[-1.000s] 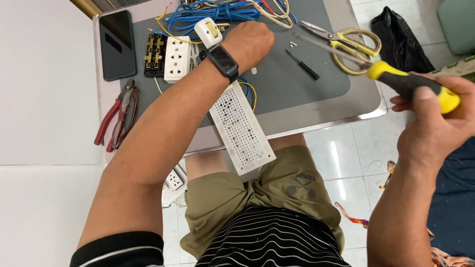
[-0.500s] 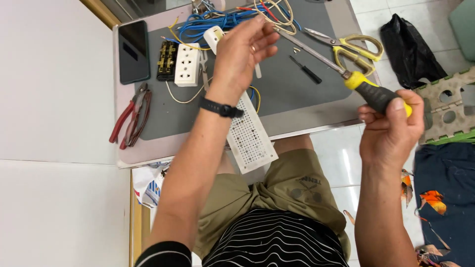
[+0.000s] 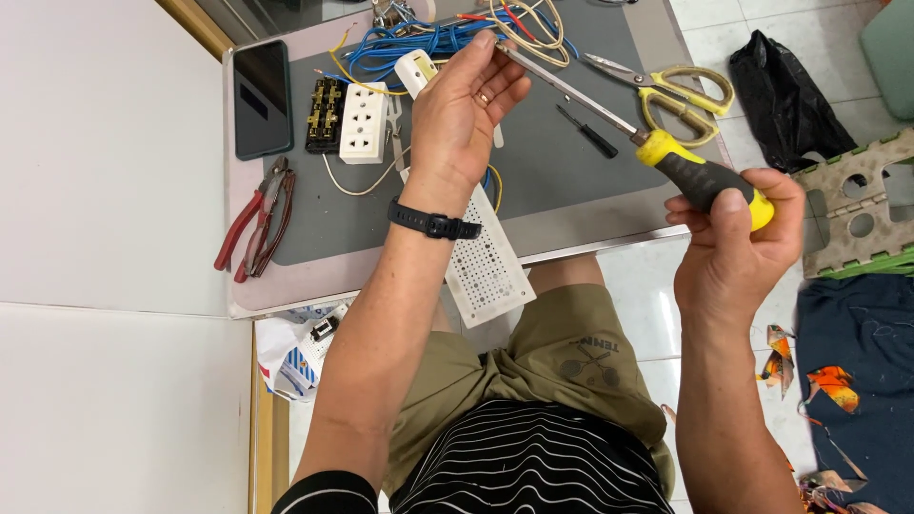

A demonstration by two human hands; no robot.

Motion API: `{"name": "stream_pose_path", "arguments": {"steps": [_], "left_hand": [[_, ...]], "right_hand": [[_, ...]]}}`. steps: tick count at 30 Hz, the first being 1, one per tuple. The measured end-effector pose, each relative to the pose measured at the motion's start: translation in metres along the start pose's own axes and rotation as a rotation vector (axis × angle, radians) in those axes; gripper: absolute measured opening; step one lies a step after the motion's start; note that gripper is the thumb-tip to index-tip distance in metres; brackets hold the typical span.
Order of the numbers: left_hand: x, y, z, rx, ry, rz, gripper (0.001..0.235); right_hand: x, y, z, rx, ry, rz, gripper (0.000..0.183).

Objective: The person assembles an electrical component by inserting wires into a perforated white plastic housing and securing a socket unit with a screwdriver. They handle the housing, wires, and socket, then use a screwdriver to tighten screws on the socket.

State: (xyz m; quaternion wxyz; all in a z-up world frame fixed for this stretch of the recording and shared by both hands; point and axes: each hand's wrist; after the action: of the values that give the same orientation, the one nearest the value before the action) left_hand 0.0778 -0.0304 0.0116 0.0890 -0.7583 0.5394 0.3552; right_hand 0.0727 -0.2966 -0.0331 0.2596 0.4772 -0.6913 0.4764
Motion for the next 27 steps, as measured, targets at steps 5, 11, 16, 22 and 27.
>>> {"name": "stream_pose_path", "arguments": {"steps": [5,11,16,22,27], "left_hand": [[0.001,0.008,0.002,0.013,0.029,-0.104,0.031],[-0.055,0.072,-0.008,-0.155,-0.356,-0.077,0.046],[-0.070,0.097,0.072,-0.359,-1.202,-0.414,0.046],[-0.055,0.091,0.104,-0.254,-1.496,-0.218,0.060],[-0.038,0.076,0.121,-0.223,-1.533,-0.482,0.029]], "right_hand": [[0.020,-0.002,-0.014,0.198,0.114,0.298,0.040],[0.035,-0.028,-0.033,0.155,0.108,0.269,0.029],[0.022,-0.079,-0.007,0.427,0.294,0.170,0.046],[0.027,-0.142,-0.025,1.094,0.651,0.392,0.045],[0.004,-0.183,-0.041,1.200,0.739,0.311,0.044]]}}
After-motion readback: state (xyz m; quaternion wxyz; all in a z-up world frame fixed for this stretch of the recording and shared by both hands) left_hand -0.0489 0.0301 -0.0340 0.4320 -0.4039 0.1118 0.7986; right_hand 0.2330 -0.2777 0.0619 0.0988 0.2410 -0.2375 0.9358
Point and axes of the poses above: each hand's wrist, its own y-axis away from the middle knuckle, its own z-axis out of the back of the hand, x = y × z, and after that the axes turned 13 degrees about z, right-handed
